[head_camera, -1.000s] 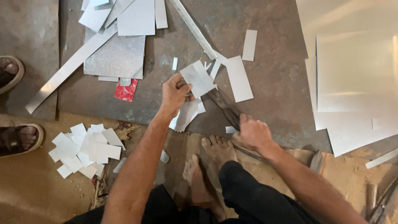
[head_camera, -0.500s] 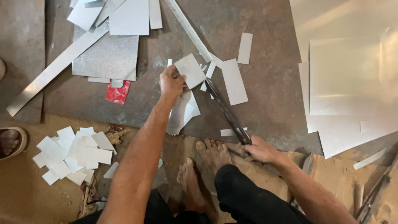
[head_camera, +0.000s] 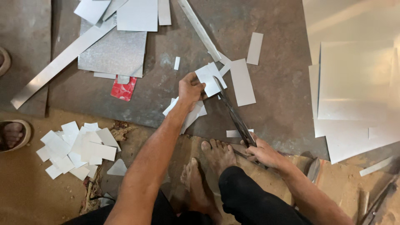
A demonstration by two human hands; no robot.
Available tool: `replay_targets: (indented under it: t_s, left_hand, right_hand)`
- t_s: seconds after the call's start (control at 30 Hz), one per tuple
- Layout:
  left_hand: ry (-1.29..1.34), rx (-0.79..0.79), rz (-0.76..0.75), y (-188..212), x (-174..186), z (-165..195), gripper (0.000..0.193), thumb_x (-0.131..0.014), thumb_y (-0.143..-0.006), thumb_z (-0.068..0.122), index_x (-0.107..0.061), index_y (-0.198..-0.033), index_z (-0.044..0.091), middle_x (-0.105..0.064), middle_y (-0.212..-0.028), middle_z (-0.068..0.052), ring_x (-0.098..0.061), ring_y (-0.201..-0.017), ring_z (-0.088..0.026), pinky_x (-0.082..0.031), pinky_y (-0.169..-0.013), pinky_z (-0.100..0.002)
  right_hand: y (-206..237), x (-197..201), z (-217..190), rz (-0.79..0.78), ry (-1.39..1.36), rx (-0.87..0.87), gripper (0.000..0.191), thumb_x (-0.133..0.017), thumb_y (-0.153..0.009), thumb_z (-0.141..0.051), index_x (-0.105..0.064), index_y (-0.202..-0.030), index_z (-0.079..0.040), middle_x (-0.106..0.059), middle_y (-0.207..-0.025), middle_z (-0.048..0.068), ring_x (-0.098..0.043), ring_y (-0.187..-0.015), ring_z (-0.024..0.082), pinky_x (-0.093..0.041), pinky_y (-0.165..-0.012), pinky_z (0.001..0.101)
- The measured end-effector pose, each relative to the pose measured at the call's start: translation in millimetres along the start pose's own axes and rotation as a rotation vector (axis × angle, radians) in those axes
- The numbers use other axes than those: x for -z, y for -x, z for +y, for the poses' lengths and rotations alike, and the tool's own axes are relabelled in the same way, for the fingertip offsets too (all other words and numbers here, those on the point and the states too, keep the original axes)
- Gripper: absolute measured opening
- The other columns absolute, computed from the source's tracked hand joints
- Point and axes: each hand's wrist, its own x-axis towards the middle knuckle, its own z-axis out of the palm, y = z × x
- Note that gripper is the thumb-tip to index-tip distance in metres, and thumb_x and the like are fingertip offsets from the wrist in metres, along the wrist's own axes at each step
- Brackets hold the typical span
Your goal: The person uses large shears to cut rectangular white sheets into smaller pieces while sitting on the floor. After cutting, the person sorts the pieces into separate piles by hand.
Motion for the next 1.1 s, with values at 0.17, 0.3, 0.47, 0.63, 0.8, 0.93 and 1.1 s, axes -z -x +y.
replay_targets:
  t_s: [0.17, 0.3, 0.47, 0.63, 0.8, 0.93, 1.1]
  left_hand:
    - [-0.023, 0.014, 0.006, 1.0, -0.5, -0.3, 0.041, -0.066, -0.090, -0.007, -0.062, -0.130, 0.004, -0.069, -0.092, -0.008, -0.068, -0.076, -0.017, -0.063, -0.056, -0.033]
    - [-0.038, 0.078, 0.029, 2.9, -1.0, 2.3, 0.039, -0.065, -0.090, -0.006, -0.061, -0.127, 0.004, -0.072, -0.096, -0.007, -0.072, -0.079, -0.017, -0.065, -0.058, -0.032]
    - [-0.095, 0.062, 0.025, 3.6, -1.5, 2.8, 0.036, -0.066, -0.091, -0.006, -0.063, -0.126, 0.002, -0.071, -0.096, -0.009, -0.069, -0.078, -0.018, -0.064, -0.058, -0.032]
    - [-0.046, 0.085, 0.007, 3.6, -2.6, 5.6, 0.035, -0.065, -0.089, -0.007, -0.063, -0.123, 0.001, -0.071, -0.094, -0.008, -0.071, -0.076, -0.018, -0.064, -0.056, -0.033]
    - [-0.058, 0.126, -0.063, 18.8, -11.8, -7.1, 0.033, -0.066, -0.089, -0.006, -0.064, -0.120, 0.001, -0.068, -0.090, -0.008, -0.070, -0.071, -0.020, -0.063, -0.053, -0.033]
    - [-0.048, 0.128, -0.069, 26.9, -13.2, -16.2, 0.027, -0.067, -0.091, -0.005, -0.064, -0.117, -0.002, -0.067, -0.091, -0.008, -0.069, -0.072, -0.019, -0.063, -0.054, -0.030]
    - [-0.027, 0.134, -0.059, 27.2, -12.1, -13.8, 0.027, -0.066, -0.090, -0.003, -0.064, -0.116, 0.000, -0.070, -0.091, -0.005, -0.070, -0.075, -0.017, -0.062, -0.056, -0.030]
  right_hand:
    - [4.0, -7.5, -7.3, 0.086, 0.212, -0.131, 0.071, -0.054, -0.096, -0.028, -0.027, -0.161, -0.017, -0.061, -0.101, 0.012, -0.063, -0.084, 0.024, -0.055, -0.077, 0.0419]
    - [0.7, -14.1, -10.1, 0.138, 0.298, -0.049, 0.051, -0.056, -0.103, -0.040, -0.056, -0.138, -0.004, -0.060, -0.072, 0.009, -0.059, -0.068, 0.023, -0.053, -0.069, 0.0420]
    - [-8.1, -23.5, -4.9, 0.302, 0.457, 0.057, 0.043, -0.054, -0.099, -0.036, -0.061, -0.129, -0.006, -0.069, -0.083, 0.020, -0.068, -0.082, 0.033, -0.052, -0.077, 0.0447]
    - [-9.3, -18.9, -3.4, 0.250, 0.474, 0.086, 0.043, -0.056, -0.095, -0.029, -0.057, -0.131, -0.006, -0.071, -0.099, 0.023, -0.069, -0.096, 0.035, -0.051, -0.084, 0.0444]
    - [-3.5, -0.4, -15.4, -0.062, 0.023, -0.039, 0.039, -0.057, -0.099, -0.020, -0.054, -0.129, 0.004, -0.053, -0.091, 0.016, -0.058, -0.086, 0.030, -0.059, -0.082, 0.0466]
    - [-3.0, -4.9, -20.3, 0.162, 0.275, -0.071, 0.035, -0.057, -0.093, -0.025, -0.056, -0.125, -0.011, -0.065, -0.093, 0.008, -0.065, -0.087, 0.026, -0.052, -0.080, 0.0435]
    - [-12.3, -19.3, -22.5, 0.336, 0.496, 0.292, 0.031, -0.053, -0.096, -0.031, -0.066, -0.115, -0.009, -0.073, -0.095, 0.018, -0.072, -0.092, 0.034, -0.054, -0.081, 0.0480]
